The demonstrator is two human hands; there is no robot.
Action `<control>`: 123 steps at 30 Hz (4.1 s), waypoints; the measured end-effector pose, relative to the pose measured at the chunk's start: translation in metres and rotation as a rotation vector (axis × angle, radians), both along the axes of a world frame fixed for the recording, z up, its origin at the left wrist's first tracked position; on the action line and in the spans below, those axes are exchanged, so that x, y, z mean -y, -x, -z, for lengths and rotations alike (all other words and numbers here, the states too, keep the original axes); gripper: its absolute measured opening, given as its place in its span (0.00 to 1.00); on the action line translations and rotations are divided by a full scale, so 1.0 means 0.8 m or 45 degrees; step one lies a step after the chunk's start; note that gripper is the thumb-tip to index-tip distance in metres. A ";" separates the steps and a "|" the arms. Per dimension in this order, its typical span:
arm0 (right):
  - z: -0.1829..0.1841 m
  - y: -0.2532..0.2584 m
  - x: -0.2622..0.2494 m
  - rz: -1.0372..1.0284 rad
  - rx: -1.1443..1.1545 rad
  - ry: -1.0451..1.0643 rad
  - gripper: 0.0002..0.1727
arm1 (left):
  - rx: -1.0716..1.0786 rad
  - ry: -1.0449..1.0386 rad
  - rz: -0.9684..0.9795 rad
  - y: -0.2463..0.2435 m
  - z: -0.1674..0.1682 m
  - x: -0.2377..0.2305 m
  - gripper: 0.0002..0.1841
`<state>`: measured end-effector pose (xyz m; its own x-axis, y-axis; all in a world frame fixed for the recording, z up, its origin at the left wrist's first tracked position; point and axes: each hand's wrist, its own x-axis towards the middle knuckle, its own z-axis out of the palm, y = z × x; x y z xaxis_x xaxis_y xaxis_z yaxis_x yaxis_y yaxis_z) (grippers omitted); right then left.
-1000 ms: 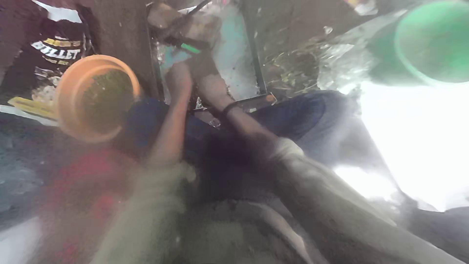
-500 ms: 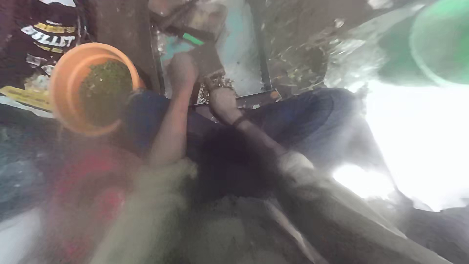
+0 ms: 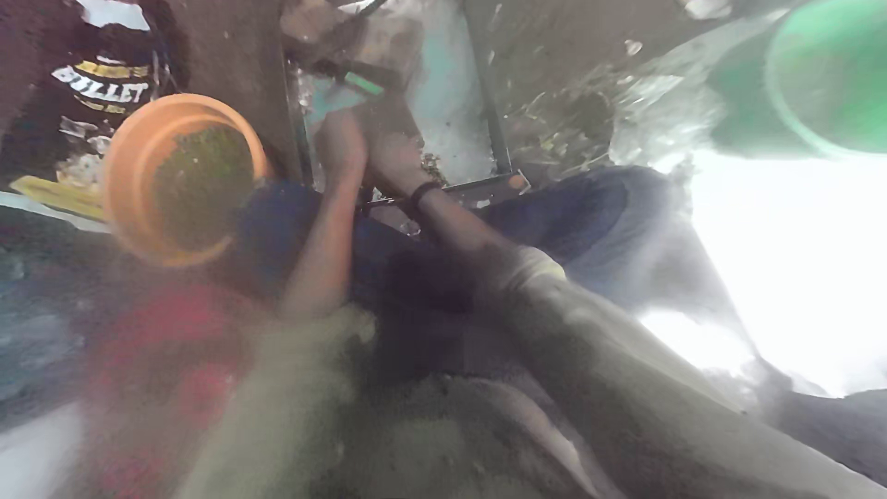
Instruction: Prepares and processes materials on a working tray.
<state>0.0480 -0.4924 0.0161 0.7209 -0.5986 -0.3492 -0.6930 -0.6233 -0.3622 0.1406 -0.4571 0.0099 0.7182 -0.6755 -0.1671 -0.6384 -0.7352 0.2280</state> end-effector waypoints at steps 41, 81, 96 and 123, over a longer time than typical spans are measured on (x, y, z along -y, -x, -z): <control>-0.042 0.047 -0.006 0.023 -0.015 -0.024 0.17 | 0.025 -0.015 -0.086 0.008 -0.013 -0.003 0.10; -0.011 0.079 0.002 0.279 0.122 -0.178 0.24 | -0.082 -0.035 0.029 0.006 -0.015 -0.008 0.16; -0.021 0.027 0.009 0.052 -0.009 -0.098 0.16 | 0.019 -0.156 -0.056 0.011 -0.013 -0.001 0.13; -0.023 0.046 -0.009 0.045 0.052 -0.018 0.16 | 0.047 -0.042 -0.099 0.012 -0.012 0.002 0.11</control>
<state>0.0115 -0.4849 0.0348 0.7131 -0.6192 -0.3287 -0.6991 -0.5934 -0.3990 0.1312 -0.4585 0.0198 0.7741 -0.6122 -0.1611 -0.5868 -0.7894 0.1800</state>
